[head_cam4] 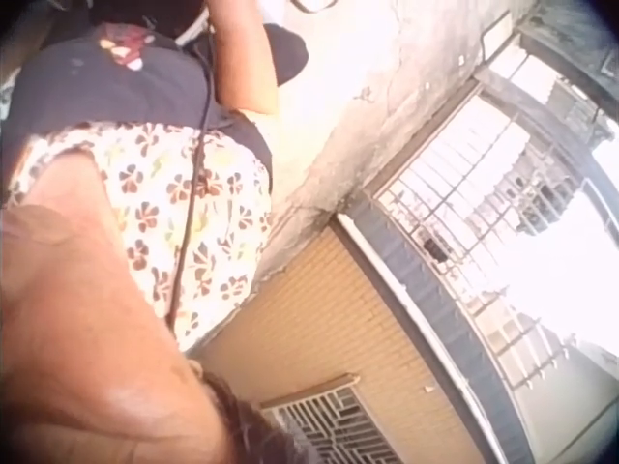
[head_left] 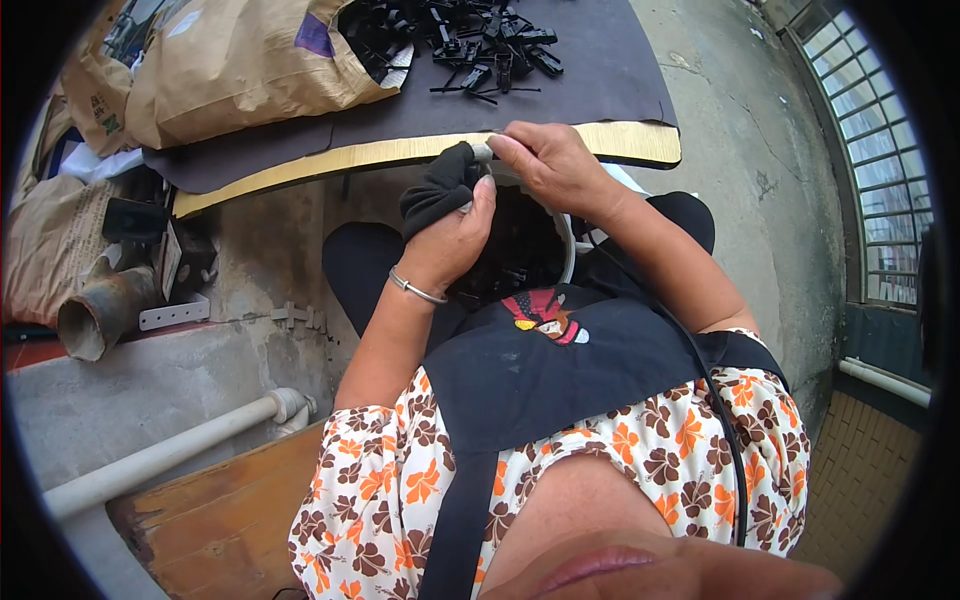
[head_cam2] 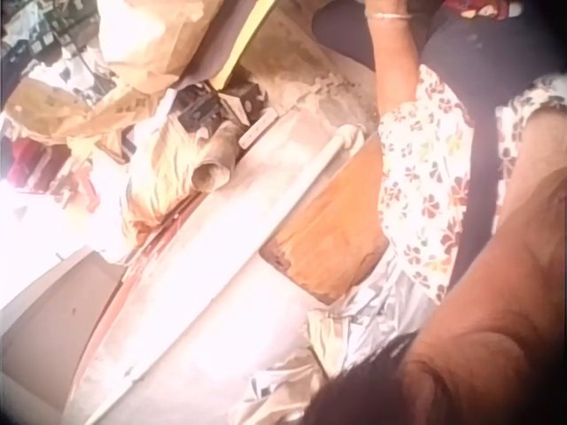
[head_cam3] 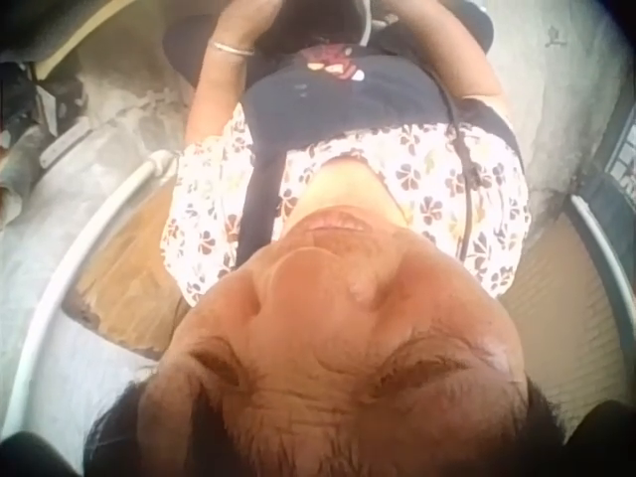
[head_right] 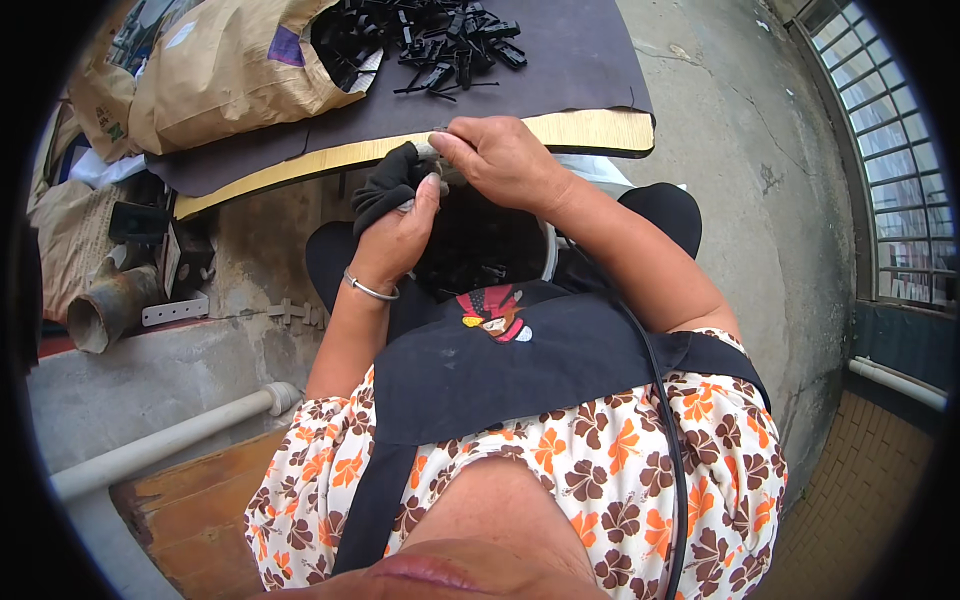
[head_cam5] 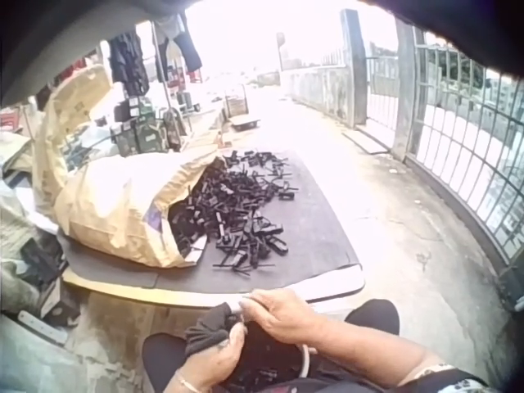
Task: Manual assembly of small black plastic housings with white internal inserts.
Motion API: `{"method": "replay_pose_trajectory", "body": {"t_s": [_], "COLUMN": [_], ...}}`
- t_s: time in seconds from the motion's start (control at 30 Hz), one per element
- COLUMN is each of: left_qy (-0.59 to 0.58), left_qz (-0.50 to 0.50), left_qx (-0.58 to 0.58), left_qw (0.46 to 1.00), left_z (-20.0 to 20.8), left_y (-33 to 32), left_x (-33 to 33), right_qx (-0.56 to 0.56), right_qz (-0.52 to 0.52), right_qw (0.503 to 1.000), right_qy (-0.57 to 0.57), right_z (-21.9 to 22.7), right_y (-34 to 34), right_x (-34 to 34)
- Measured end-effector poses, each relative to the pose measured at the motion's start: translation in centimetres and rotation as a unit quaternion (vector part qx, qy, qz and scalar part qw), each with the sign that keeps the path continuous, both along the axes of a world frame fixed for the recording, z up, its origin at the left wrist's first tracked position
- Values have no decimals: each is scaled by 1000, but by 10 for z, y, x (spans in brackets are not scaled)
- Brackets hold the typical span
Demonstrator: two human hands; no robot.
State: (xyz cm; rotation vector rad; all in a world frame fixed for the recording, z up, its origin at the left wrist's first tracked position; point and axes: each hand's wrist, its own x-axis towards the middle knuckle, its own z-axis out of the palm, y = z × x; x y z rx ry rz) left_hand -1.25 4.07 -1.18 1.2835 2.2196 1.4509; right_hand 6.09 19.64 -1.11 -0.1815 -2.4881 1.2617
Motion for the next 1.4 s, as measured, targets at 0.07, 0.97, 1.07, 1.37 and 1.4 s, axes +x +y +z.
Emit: {"method": "replay_pose_trajectory", "body": {"t_s": [0.07,0.97,1.07,1.37,1.4], "left_qy": [55,97,58,-209,-167], "left_qz": [-9,-45,-64,-129,-115], "left_qx": [-2,15,30,41,47], "left_qw": [998,994,996,969,978], "left_z": [-3,-3,-3,34,33], "left_y": [-2,61,53,18,16], "left_x": [-8,-40,-39,-2,-1], "right_qx": [125,433,275,-291,-290], "right_qz": [-153,-17,-7,38,39], "right_qw": [980,890,948,955,955], "right_qy": [39,145,160,54,55], "right_z": [1,-2,6,15,15], "right_y": [24,21,15,5,5], "right_x": [-3,13,13,13,15]}}
